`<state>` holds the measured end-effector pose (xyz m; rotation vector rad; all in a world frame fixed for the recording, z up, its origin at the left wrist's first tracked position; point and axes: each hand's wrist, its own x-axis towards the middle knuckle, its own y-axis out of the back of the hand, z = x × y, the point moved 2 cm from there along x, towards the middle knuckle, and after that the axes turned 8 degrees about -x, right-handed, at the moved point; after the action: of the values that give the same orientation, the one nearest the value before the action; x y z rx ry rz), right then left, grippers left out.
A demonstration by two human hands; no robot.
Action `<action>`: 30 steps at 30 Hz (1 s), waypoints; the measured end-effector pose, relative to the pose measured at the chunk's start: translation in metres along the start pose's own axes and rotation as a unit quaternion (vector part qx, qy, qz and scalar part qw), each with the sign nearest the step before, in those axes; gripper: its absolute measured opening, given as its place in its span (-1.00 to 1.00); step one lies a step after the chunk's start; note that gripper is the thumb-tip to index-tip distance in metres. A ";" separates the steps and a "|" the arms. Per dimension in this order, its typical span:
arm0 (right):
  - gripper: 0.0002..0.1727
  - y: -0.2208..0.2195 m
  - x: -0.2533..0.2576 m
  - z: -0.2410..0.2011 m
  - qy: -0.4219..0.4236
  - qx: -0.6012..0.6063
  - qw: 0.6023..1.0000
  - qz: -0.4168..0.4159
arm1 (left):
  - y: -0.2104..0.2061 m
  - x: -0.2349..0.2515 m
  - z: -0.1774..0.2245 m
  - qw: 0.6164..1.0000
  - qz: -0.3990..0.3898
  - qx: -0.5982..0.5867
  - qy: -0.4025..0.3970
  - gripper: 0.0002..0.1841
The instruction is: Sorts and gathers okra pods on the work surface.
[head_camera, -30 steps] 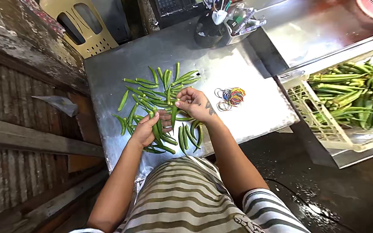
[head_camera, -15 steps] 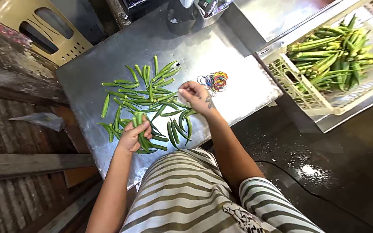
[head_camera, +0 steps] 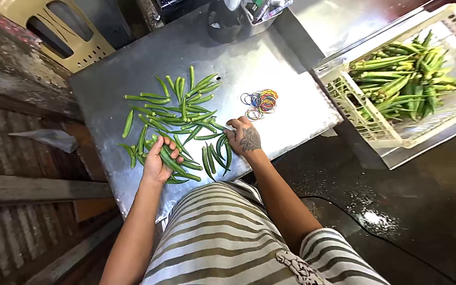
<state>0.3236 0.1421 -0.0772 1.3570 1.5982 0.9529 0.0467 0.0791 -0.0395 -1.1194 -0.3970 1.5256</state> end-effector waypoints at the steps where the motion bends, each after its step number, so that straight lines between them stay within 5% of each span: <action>1: -0.72 -0.003 0.006 -0.003 0.010 -0.011 1.000 -0.009 | -0.001 -0.002 -0.001 1.000 0.003 -0.001 0.007 -0.45; 6: -0.82 0.006 0.025 -0.014 0.013 -0.026 0.999 -0.025 | -0.007 -0.006 -0.008 0.998 0.044 0.030 0.016 -0.46; 10: -0.77 0.034 0.001 -0.055 0.091 0.146 0.985 0.008 | -0.015 -0.004 -0.023 0.998 0.024 0.053 -0.005 -0.59; 14: -0.76 0.013 -0.038 -0.098 0.177 0.260 0.948 0.046 | -0.025 0.007 -0.038 0.998 -0.004 0.053 -0.030 -0.62; 21: -0.77 0.040 -0.036 -0.079 0.168 0.336 0.921 0.107 | -0.030 0.006 -0.028 0.984 -0.071 0.157 -0.044 -0.87; 24: -0.56 0.077 -0.026 -0.084 0.223 0.327 0.909 0.130 | -0.040 0.001 -0.027 0.925 -0.140 0.352 -0.039 -0.86; 28: -0.24 0.048 -0.039 -0.117 0.364 0.210 0.907 -0.018 | -0.059 -0.028 -0.027 0.758 -0.147 0.632 -0.068 -0.63; 30: -0.25 0.029 -0.038 -0.109 0.361 0.241 0.897 -0.080 | -0.046 -0.028 -0.023 0.767 -0.167 0.614 -0.083 -0.64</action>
<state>0.2367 0.1037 -0.0049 1.2074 2.6095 1.0685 0.0895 0.0600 -0.0037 0.1397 0.3022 1.1628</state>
